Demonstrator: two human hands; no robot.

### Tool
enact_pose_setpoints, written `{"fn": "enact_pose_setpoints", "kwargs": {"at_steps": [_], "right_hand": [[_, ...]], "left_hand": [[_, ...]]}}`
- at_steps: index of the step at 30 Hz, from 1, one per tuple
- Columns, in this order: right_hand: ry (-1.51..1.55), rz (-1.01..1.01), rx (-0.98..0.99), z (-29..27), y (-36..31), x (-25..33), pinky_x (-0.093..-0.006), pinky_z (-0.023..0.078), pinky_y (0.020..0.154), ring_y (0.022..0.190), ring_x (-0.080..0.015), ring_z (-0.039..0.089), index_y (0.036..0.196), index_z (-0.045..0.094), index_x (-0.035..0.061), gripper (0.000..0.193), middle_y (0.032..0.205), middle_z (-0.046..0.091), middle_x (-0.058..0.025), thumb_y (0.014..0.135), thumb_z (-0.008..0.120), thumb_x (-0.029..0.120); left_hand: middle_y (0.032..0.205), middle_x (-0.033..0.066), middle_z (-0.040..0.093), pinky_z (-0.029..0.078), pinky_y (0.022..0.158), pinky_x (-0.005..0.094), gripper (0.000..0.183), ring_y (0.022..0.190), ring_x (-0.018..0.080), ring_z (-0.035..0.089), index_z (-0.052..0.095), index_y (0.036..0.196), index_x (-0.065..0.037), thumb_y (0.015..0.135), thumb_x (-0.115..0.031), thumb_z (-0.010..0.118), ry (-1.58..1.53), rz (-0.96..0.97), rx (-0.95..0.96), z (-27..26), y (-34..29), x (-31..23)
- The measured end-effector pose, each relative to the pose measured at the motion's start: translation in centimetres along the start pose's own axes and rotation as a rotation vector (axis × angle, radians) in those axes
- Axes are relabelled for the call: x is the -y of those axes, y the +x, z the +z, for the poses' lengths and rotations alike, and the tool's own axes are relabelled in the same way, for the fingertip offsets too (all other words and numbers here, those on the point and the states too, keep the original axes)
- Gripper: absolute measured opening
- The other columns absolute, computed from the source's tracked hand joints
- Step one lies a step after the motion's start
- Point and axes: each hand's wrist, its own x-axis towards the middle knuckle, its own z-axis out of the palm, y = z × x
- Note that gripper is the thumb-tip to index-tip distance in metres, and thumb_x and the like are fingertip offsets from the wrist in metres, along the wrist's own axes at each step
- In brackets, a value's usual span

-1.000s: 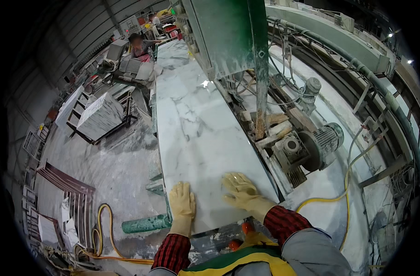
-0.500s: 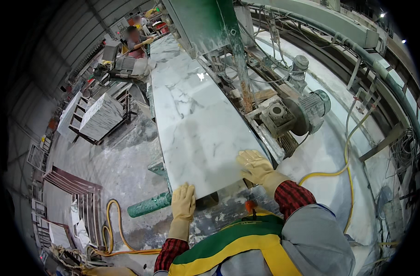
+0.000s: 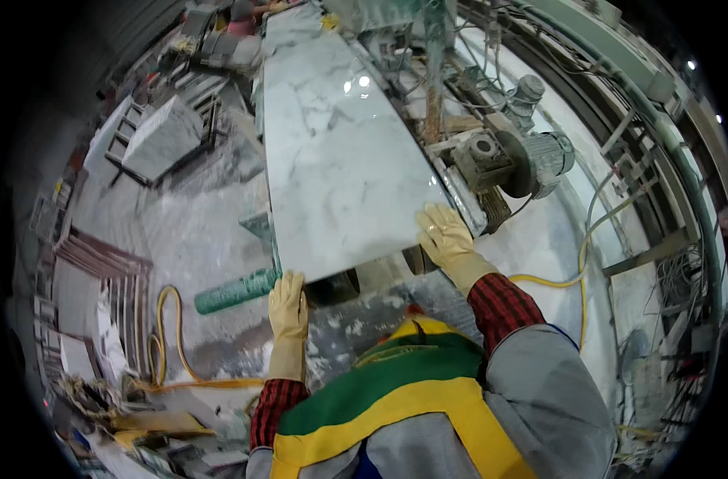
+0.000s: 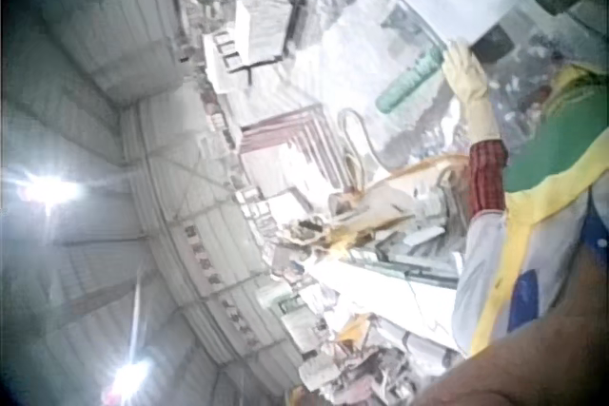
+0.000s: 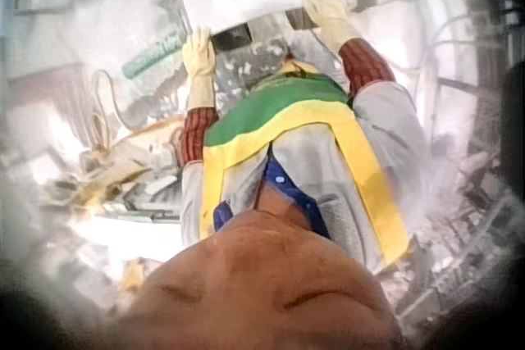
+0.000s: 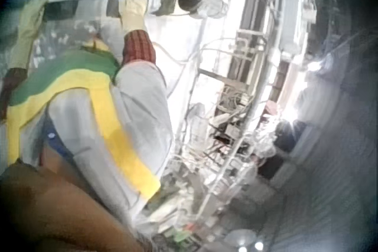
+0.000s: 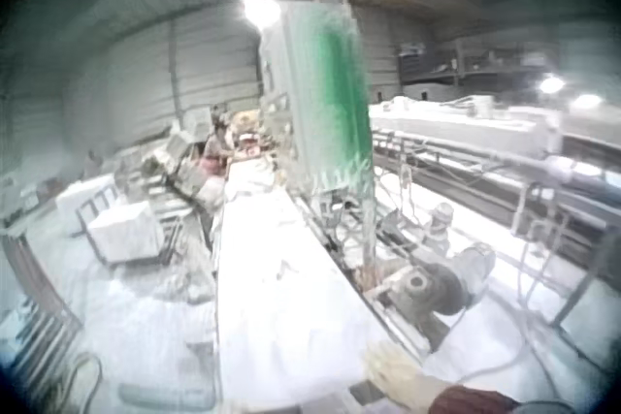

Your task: The person repeatedly lifts and places large white marble slabs onto a conveyor system in a factory. They wear gloves and handle the slabs one at a time, positioning them on rollers and moving them along the line.

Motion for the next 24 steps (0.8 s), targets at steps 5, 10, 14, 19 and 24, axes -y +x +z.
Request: {"fn": "enact_pose_setpoints", "kwargs": {"at_steps": [5,10,14,19,24], "right_hand": [[0.05,-0.155,0.093,0.9,2.7,1.2,-0.0548,0.033,0.134,0.156,-0.0456,0.05,0.162,0.059,0.01,0.061,0.169,0.055,-0.023,0.108,0.064,0.038],[0.053,-0.363,0.398,2.0,8.2,8.8,-0.0501,0.028,0.139,0.164,-0.0399,0.04,0.166,0.053,0.0103,0.061,0.176,0.046,-0.0196,0.11,0.059,0.034],[0.143,-0.586,0.441,3.4,12.0,16.0,-0.0487,0.026,0.14,0.163,-0.0368,0.042,0.164,0.054,0.0085,0.059,0.174,0.049,-0.0169,0.111,0.053,0.035],[0.223,-0.636,0.366,6.6,14.0,20.7,-0.0463,0.027,0.139,0.162,-0.0312,0.045,0.158,0.06,0.0112,0.053,0.174,0.052,-0.0111,0.111,0.053,0.035],[0.367,-0.661,0.279,10.3,14.8,23.4,-0.0487,0.029,0.138,0.162,-0.0369,0.046,0.16,0.062,0.0063,0.058,0.171,0.055,-0.0182,0.11,0.057,0.036]], "left_hand": [[0.15,0.0189,0.066,0.048,0.113,0.0541,0.04,0.137,0.0429,0.06,0.067,0.142,-0.009,0.102,-0.012,0.07,-0.1,-0.073,0.029,-0.3,-5.3,-1.2],[0.139,0.0166,0.073,0.053,0.106,0.0518,0.035,0.129,0.0386,0.068,0.071,0.139,-0.009,0.105,-0.012,0.068,-0.117,-0.3,0.221,-1.3,-11.6,-2.3],[0.13,0.0184,0.079,0.056,0.107,0.0532,0.029,0.123,0.0429,0.072,0.076,0.135,-0.01,0.109,-0.017,0.067,-0.333,-0.637,0.142,3.3,-22.1,-3.9],[0.148,0.0211,0.072,0.052,0.119,0.0495,0.045,0.137,0.0432,0.066,0.072,0.146,-0.009,0.117,-0.036,0.051,-0.65,-1.014,0.405,3.0,-27.5,-10.1],[0.157,0.0214,0.067,0.048,0.125,0.0484,0.052,0.148,0.0406,0.06,0.067,0.153,-0.006,0.12,-0.039,0.044,-0.493,-1.105,0.522,0.2,-29.6,-14.4]]}}
